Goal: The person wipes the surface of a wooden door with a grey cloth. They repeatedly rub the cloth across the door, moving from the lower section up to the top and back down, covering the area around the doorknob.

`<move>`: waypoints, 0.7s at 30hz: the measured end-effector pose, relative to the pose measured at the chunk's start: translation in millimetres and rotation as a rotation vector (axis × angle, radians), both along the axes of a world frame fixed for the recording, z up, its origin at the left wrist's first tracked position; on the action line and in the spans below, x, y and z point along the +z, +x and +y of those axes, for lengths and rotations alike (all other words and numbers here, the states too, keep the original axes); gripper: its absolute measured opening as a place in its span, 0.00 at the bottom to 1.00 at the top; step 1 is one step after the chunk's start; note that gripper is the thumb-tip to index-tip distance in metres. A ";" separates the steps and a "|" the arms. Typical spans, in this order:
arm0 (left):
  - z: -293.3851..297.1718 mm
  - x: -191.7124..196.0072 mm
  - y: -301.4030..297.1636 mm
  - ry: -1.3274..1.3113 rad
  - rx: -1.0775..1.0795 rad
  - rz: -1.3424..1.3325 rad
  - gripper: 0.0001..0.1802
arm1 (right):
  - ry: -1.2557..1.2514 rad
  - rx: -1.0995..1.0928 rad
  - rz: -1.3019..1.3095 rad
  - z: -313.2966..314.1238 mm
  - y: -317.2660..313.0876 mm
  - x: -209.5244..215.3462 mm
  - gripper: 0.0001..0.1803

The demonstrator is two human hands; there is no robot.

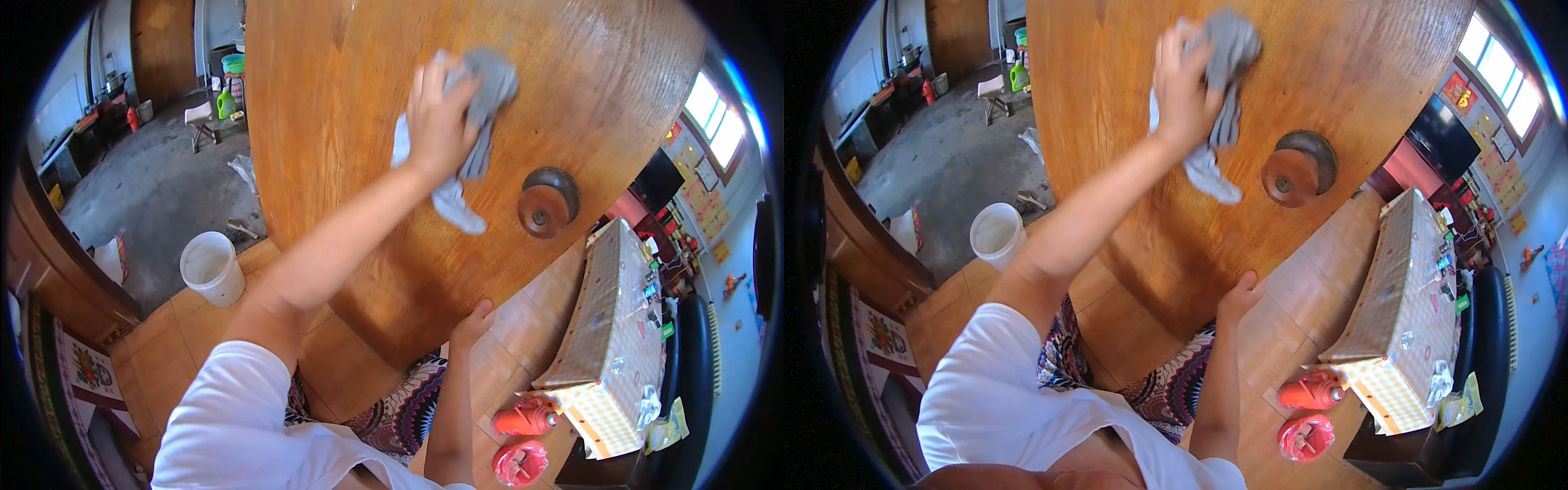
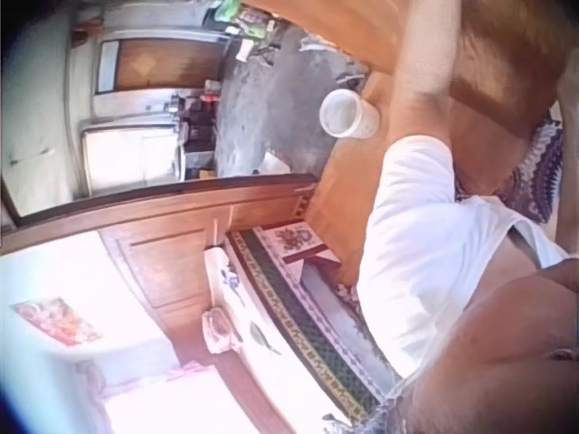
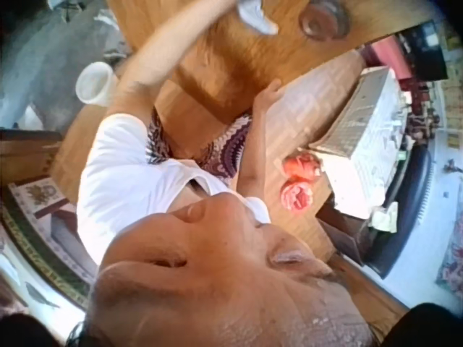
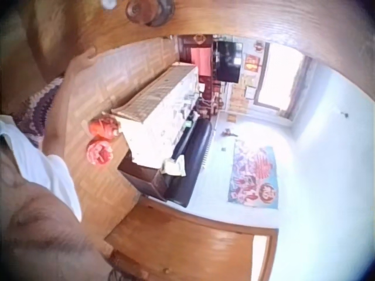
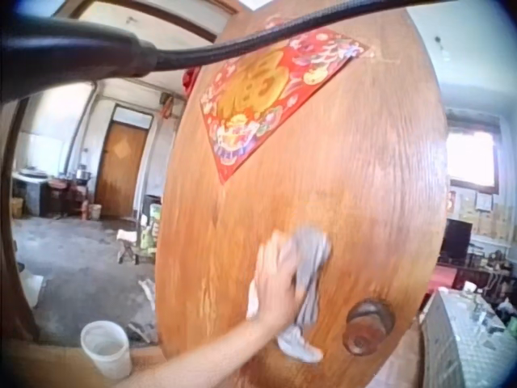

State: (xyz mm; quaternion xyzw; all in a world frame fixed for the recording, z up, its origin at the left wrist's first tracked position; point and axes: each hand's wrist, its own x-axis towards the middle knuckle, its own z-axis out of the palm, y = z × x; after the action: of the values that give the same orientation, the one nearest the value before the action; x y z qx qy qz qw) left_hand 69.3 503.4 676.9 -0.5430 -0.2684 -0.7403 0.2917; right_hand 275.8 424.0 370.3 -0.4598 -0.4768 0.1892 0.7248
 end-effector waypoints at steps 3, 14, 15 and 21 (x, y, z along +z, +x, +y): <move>-10.7 -108.7 -14.1 -0.269 -0.027 0.227 0.21 | -0.047 -0.090 -0.060 6.6 5.9 -3.4 0.37; -18.3 65.7 -19.4 -0.024 -0.305 0.117 0.16 | -0.072 0.031 -0.005 7.7 12.5 -18.5 0.40; -14.3 89.4 -15.5 0.010 -0.402 0.144 0.16 | -0.079 0.033 0.000 3.6 5.1 -11.8 0.41; -18.1 27.0 25.2 0.033 0.087 0.215 0.16 | -0.054 -0.030 0.067 3.0 3.3 -10.6 0.38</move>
State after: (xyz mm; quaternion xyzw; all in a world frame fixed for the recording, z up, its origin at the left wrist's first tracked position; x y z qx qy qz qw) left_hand 94.5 485.3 703.9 -0.6024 -0.2468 -0.6685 0.3597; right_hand 279.1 427.1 359.7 -0.4795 -0.4401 0.2064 0.7306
